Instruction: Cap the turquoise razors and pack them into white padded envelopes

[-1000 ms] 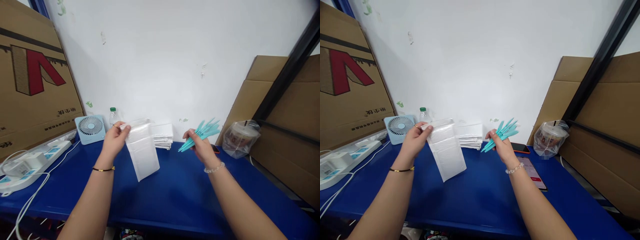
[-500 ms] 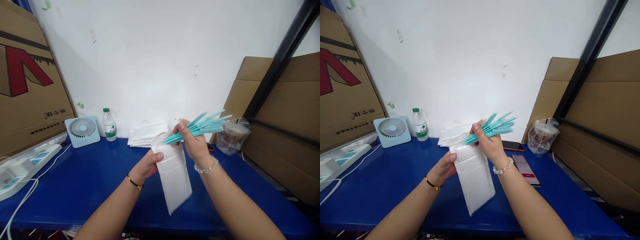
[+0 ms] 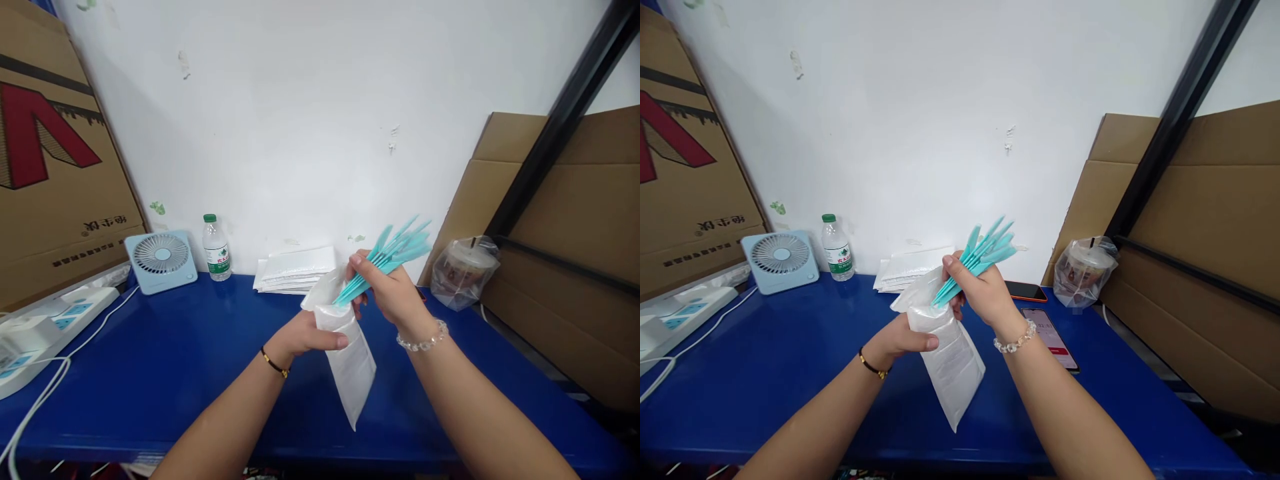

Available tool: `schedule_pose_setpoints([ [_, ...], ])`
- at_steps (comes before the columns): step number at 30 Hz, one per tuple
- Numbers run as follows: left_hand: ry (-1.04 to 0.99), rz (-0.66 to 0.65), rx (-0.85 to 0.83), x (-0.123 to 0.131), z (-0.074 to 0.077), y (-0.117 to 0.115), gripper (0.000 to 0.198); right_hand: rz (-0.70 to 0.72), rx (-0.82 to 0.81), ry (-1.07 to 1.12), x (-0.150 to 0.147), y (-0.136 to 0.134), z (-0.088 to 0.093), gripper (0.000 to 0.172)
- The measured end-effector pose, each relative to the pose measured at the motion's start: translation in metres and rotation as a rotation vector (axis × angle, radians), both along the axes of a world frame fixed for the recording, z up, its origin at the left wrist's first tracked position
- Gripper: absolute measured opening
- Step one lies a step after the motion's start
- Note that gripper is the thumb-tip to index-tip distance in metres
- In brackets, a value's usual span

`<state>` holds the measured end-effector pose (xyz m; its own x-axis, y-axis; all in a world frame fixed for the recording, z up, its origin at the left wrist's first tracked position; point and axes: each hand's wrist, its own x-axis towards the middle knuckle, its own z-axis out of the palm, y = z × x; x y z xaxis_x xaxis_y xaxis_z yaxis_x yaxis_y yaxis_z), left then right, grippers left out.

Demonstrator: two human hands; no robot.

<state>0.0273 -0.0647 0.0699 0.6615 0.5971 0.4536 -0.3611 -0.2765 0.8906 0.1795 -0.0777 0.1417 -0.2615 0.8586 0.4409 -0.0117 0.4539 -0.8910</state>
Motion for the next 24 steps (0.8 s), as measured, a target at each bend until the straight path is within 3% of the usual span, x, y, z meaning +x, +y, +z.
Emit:
schedule_pose_setpoints([
  [2, 0.085, 0.032, 0.122, -0.007, 0.015, 0.001, 0.062, -0.001, 0.062, 0.008, 0.002, -0.003, 0.007, 0.033],
  [5, 0.145, 0.092, 0.209, -0.01, 0.033, -0.003, 0.077, -0.079, 0.205, 0.058, 0.003, -0.01, 0.014, 0.032],
  [9, 0.162, 0.095, 0.22, -0.003, 0.044, -0.011, 0.086, -0.159, 0.295, -0.064, 0.002, -0.023, 0.019, 0.029],
  [14, 0.07, 0.06, 0.08, 0.006, 0.034, -0.006, 0.084, -0.271, 0.308, -0.284, 0.002, -0.03, 0.023, 0.017],
  [18, -0.052, 0.057, -0.102, 0.012, 0.017, 0.006, 0.076, -0.158, 0.199, -0.418, 0.008, -0.018, 0.025, 0.018],
  [24, -0.116, -0.005, -0.238, 0.014, 0.005, 0.021, 0.043, -0.011, 0.038, -0.481, 0.019, 0.007, 0.03, 0.025],
])
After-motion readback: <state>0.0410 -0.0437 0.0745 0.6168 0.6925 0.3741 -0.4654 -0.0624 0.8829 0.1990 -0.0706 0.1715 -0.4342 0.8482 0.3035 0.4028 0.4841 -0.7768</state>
